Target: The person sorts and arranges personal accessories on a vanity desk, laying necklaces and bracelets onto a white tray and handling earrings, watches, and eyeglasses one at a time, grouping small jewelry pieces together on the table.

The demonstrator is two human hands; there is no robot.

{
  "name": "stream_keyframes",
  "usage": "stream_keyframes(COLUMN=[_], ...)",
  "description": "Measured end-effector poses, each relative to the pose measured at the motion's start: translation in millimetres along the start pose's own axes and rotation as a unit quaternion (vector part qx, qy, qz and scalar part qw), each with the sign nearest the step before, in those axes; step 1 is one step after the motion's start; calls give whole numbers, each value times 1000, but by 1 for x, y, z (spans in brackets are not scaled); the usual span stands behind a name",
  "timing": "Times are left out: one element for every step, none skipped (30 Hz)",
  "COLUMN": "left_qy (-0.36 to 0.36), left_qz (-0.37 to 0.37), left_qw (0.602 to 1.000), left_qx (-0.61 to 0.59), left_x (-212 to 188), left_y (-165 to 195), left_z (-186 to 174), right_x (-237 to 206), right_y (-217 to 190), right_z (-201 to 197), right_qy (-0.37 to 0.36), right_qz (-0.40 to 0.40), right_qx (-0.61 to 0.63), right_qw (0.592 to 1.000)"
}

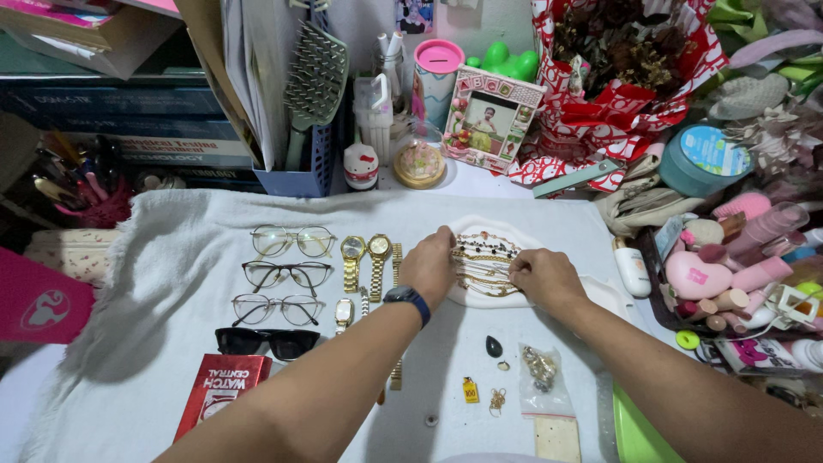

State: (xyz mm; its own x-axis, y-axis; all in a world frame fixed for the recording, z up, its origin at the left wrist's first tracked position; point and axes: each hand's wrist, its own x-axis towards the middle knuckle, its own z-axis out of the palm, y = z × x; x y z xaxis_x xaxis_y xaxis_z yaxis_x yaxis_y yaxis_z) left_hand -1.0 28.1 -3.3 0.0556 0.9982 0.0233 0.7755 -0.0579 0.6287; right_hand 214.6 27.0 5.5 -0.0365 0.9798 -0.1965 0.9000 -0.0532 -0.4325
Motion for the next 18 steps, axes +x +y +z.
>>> stream_keyframes(left_qy=[22, 44, 66, 56, 46, 37, 36, 36, 37, 31, 26, 20, 22, 23, 23, 20, 17, 15], left_qz=[12, 25, 37, 13, -11, -36, -36, -35, -35, -35, -34, -33, -36, -38, -40, -42, -44, -45], left_qw=[1000, 999, 997, 998, 999, 998, 998, 998, 998, 998, 999, 999, 999, 999, 999, 999, 999, 999], left_qx=[-10, -20, -30, -27, -24, -21, -28, -34, -41, -33, -24, -16, -12, -8, -5, -8, -12, -15], left_x=[-4, -11, -17, -22, -28, -34, -42, -49, -55, -60, -64, -67, -70, -72, -74, -76, -79, -81], left_y=[-4, -8, -11, -13, -15, -17, -18, -19, -20, -20, -19, -18, -17, -16, -14, -13, -12, -11], left_z=[-2, -3, -5, -6, -9, -11, -13, -16, -19, -21, -23, -24, -25, -25, -25, -24, -24, -24], right_x=[0, -1, -2, -2, -2, -2, -2, -2, -3, -3, -4, -5, -6, -8, -10, -12, -13, -15], right_y=[0, 0, 1, 2, 3, 3, 4, 4, 3, 3, 2, 0, -1, -4, -6, -9, -13, -18], right_z=[0, 1, 1, 2, 3, 4, 4, 5, 5, 6, 6, 5, 5, 4, 4, 5, 6, 6], right_qy=[0, 0, 0, 4, 9, 13, 16, 19, 22, 28, 33, 39, 45, 51, 57, 69, 80, 92], right_qz=[4, 7, 11, 7, 1, -4, -6, -8, -11, -10, -9, -8, -7, -6, -4, -37, -70, -103], right_qx=[5, 9, 14, 12, 10, 7, 7, 8, 8, 6, 4, 2, -6, -15, -24, -14, -4, 6], right_qw=[1000, 1000, 1000, 1000, 1000, 1000, 1000, 1000, 1000, 1000, 999, 999, 999, 999, 998, 997, 994, 990])
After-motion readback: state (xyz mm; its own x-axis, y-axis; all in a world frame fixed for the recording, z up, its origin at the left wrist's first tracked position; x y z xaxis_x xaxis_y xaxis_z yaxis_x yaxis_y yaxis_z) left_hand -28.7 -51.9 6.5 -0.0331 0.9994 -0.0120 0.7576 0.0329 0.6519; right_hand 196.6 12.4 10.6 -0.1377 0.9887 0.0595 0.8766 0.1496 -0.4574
